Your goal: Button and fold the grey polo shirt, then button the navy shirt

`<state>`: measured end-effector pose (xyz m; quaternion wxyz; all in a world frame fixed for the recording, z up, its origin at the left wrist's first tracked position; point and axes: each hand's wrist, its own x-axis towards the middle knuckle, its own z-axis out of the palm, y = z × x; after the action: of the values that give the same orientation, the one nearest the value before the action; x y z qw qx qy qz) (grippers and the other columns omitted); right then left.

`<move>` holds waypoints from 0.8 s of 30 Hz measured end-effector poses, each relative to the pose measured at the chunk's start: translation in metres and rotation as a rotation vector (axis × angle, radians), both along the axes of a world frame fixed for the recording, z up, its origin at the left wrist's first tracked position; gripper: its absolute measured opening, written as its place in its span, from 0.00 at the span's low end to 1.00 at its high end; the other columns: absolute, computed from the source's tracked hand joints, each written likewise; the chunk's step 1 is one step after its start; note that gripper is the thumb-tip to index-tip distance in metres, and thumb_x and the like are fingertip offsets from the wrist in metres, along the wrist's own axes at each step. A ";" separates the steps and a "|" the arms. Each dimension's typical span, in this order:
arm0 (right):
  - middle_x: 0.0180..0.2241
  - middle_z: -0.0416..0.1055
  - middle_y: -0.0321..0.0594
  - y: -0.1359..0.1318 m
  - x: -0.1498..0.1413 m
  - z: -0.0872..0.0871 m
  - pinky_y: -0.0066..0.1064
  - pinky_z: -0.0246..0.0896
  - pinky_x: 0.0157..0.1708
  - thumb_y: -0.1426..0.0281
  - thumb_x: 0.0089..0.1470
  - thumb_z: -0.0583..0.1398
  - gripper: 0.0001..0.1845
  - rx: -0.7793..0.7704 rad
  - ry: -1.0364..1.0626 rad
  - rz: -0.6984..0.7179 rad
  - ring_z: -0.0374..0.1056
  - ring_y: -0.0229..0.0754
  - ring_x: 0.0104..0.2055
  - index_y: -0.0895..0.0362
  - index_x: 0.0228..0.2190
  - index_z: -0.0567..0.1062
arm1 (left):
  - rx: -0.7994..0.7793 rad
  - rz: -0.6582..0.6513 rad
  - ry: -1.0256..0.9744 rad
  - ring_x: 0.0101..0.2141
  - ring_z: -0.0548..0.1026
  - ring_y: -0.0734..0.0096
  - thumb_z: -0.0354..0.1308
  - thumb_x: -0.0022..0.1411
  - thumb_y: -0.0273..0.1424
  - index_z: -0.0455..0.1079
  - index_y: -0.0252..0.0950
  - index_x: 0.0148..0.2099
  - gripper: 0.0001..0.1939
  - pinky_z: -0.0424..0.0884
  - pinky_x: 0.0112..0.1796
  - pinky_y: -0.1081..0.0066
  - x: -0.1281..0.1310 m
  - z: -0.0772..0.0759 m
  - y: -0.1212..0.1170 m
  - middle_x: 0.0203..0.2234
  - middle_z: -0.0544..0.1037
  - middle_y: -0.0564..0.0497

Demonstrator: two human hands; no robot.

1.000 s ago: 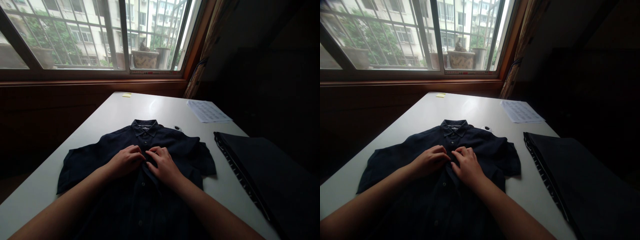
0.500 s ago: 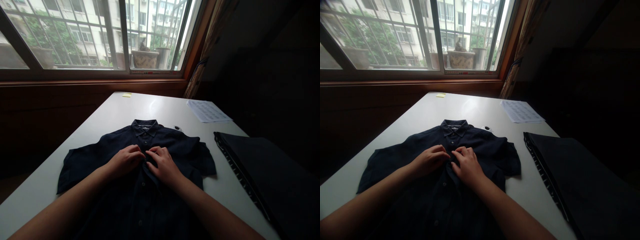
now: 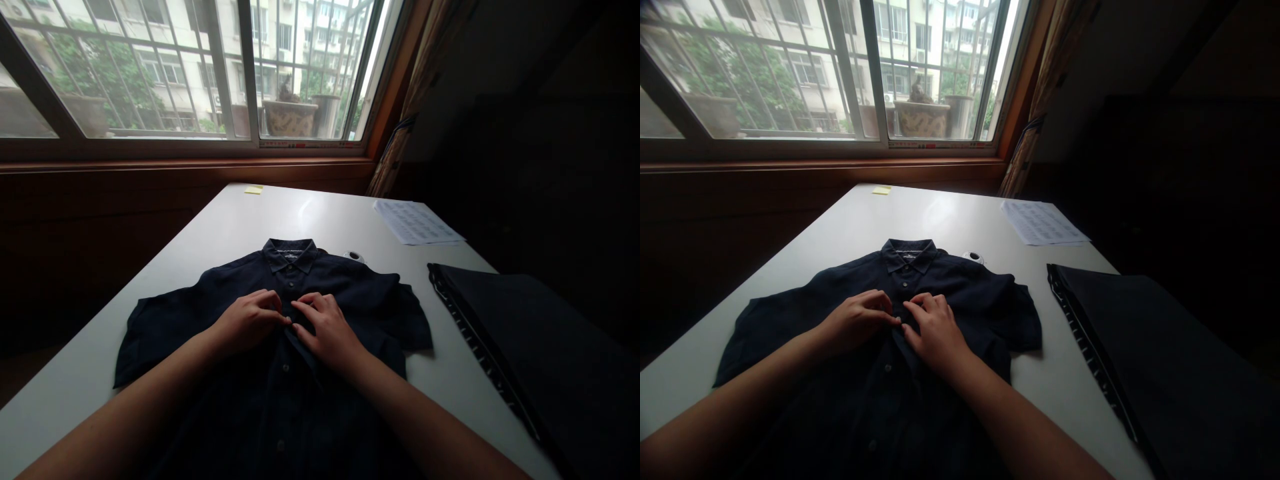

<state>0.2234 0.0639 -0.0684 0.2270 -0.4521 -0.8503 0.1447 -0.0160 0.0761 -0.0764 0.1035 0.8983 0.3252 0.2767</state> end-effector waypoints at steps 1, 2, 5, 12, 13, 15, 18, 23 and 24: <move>0.53 0.70 0.45 0.000 0.000 0.000 0.48 0.66 0.54 0.67 0.57 0.64 0.23 -0.001 0.000 0.000 0.63 0.53 0.53 0.50 0.55 0.74 | -0.007 0.006 0.002 0.38 0.74 0.70 0.55 0.68 0.24 0.80 0.48 0.47 0.15 0.70 0.38 0.72 0.000 0.000 0.000 0.39 0.75 0.49; 0.53 0.70 0.45 0.000 0.000 0.000 0.48 0.65 0.54 0.67 0.57 0.64 0.23 -0.001 0.000 0.000 0.63 0.53 0.54 0.50 0.55 0.74 | -0.015 0.010 0.003 0.38 0.74 0.70 0.55 0.67 0.24 0.80 0.48 0.47 0.16 0.70 0.38 0.72 0.000 -0.001 0.000 0.40 0.75 0.49; 0.53 0.70 0.45 0.000 0.000 0.000 0.48 0.65 0.54 0.67 0.57 0.64 0.24 -0.002 -0.002 -0.001 0.63 0.53 0.53 0.50 0.56 0.74 | -0.024 0.006 -0.001 0.38 0.74 0.70 0.56 0.67 0.23 0.80 0.48 0.47 0.16 0.70 0.37 0.73 0.001 -0.001 -0.001 0.39 0.75 0.49; 0.53 0.70 0.44 0.000 0.000 0.002 0.48 0.65 0.55 0.67 0.58 0.64 0.24 -0.014 -0.003 -0.004 0.62 0.53 0.53 0.51 0.56 0.74 | -0.048 0.058 -0.191 0.34 0.75 0.75 0.53 0.66 0.22 0.80 0.41 0.46 0.16 0.71 0.35 0.76 0.001 0.008 -0.004 0.37 0.74 0.48; 0.53 0.70 0.44 0.000 0.000 0.002 0.48 0.65 0.55 0.67 0.58 0.64 0.24 -0.013 -0.002 -0.003 0.62 0.53 0.54 0.51 0.56 0.74 | -0.044 0.063 -0.206 0.33 0.75 0.75 0.53 0.66 0.22 0.80 0.41 0.45 0.16 0.71 0.35 0.76 0.001 0.010 -0.004 0.37 0.74 0.48; 0.53 0.70 0.45 -0.001 0.000 0.002 0.48 0.65 0.55 0.67 0.58 0.64 0.24 -0.013 0.001 -0.002 0.62 0.53 0.53 0.51 0.56 0.74 | -0.037 0.054 -0.204 0.33 0.75 0.75 0.53 0.67 0.22 0.80 0.41 0.45 0.16 0.72 0.34 0.76 0.001 0.011 -0.004 0.37 0.74 0.48; 0.53 0.70 0.45 -0.001 0.000 0.002 0.48 0.65 0.54 0.68 0.58 0.64 0.24 -0.012 -0.001 -0.004 0.63 0.53 0.53 0.50 0.56 0.74 | -0.022 0.021 -0.134 0.33 0.75 0.75 0.53 0.66 0.22 0.80 0.42 0.46 0.16 0.72 0.34 0.76 0.002 0.010 -0.004 0.38 0.74 0.48; 0.53 0.70 0.45 0.000 0.000 0.001 0.48 0.65 0.54 0.68 0.58 0.64 0.24 -0.004 0.000 -0.002 0.62 0.53 0.53 0.50 0.55 0.74 | 0.045 0.010 0.004 0.35 0.75 0.73 0.55 0.66 0.23 0.79 0.46 0.48 0.16 0.72 0.36 0.75 0.003 0.005 -0.003 0.38 0.75 0.49; 0.53 0.70 0.45 0.000 0.000 0.000 0.48 0.65 0.54 0.67 0.58 0.64 0.24 -0.002 0.001 -0.001 0.63 0.53 0.53 0.50 0.56 0.74 | 0.048 0.012 0.015 0.36 0.75 0.72 0.55 0.67 0.23 0.79 0.46 0.48 0.16 0.72 0.36 0.74 0.003 0.004 -0.003 0.39 0.75 0.49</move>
<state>0.2231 0.0636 -0.0680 0.2273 -0.4525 -0.8499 0.1458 -0.0129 0.0732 -0.0720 0.0779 0.9006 0.3246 0.2784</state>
